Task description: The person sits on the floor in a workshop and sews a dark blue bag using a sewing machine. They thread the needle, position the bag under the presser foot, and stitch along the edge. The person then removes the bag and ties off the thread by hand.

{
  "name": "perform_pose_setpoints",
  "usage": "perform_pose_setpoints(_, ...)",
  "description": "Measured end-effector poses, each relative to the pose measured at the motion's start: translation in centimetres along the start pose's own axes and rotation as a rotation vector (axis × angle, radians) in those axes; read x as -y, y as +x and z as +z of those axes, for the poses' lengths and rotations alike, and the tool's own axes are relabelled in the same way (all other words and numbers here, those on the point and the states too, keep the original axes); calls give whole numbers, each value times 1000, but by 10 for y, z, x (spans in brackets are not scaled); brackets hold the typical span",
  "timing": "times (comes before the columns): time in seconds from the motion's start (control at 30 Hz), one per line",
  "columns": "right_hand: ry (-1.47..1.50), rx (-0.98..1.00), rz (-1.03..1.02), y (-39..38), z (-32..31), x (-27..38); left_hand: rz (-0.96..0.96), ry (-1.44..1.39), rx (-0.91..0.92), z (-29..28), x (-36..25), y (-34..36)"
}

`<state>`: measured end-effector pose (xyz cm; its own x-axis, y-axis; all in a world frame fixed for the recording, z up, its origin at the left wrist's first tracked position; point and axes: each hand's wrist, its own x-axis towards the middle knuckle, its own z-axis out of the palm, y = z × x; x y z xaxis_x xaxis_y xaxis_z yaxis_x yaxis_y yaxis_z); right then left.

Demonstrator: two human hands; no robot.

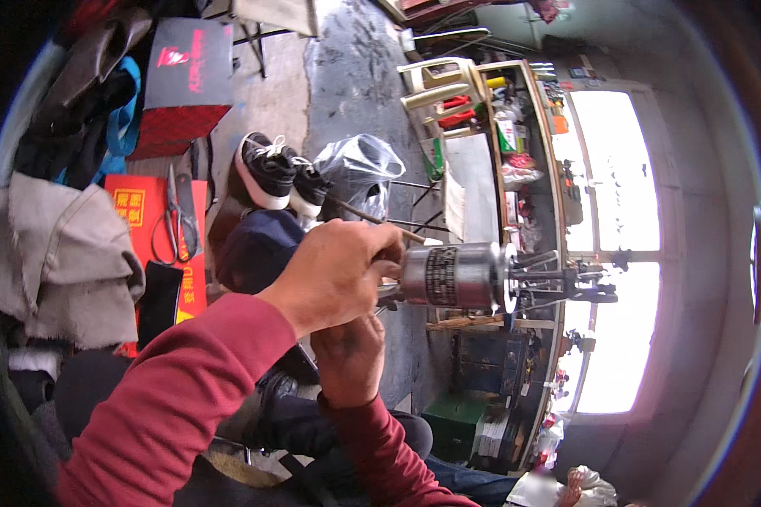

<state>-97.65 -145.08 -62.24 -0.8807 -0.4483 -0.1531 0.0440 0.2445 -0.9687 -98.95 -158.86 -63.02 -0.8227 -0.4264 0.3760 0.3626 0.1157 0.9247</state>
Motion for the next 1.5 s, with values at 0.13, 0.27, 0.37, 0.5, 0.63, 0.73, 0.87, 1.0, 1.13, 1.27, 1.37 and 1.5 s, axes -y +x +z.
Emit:
perform_pose_setpoints(0.13, 144, 50, 11, -1, -3, 4, -4, -65, 4, -4, 0, 1)
perform_pose_setpoints(0.27, 385, 15, 137, -9, -4, 9, -64, -2, -34, -12, 6, 3)
perform_pose_setpoints(0.37, 434, 8, 160, -12, -6, 13, -66, 86, 16, -19, 7, 1)
perform_pose_setpoints(0.5, 557, 56, 128, -10, -3, 16, 23, -84, 129, -19, 3, 2)
perform_pose_setpoints(0.63, 458, -3, 164, -14, -4, 20, 142, 37, 98, -12, 4, 3)
perform_pose_setpoints(0.73, 357, -10, 159, -20, -7, 22, 158, 95, 11, -7, 6, 4)
perform_pose_setpoints(0.87, 418, 60, 60, -24, -14, 24, 189, 159, 25, -7, 7, 4)
perform_pose_setpoints(1.0, 374, 40, 23, -27, -19, 26, 237, 249, 31, -6, 10, 6)
perform_pose_setpoints(1.13, 393, 36, 23, -29, -24, 27, 241, 306, 31, -4, 14, 6)
perform_pose_setpoints(1.27, 407, 37, 7, -29, -32, 26, 233, 277, -22, -9, 19, 6)
perform_pose_setpoints(1.37, 421, 63, -1, -30, -37, 24, 185, 244, -4, -13, 19, 5)
perform_pose_setpoints(1.5, 417, 32, 6, -30, -41, 22, 121, 133, 62, -16, 17, 3)
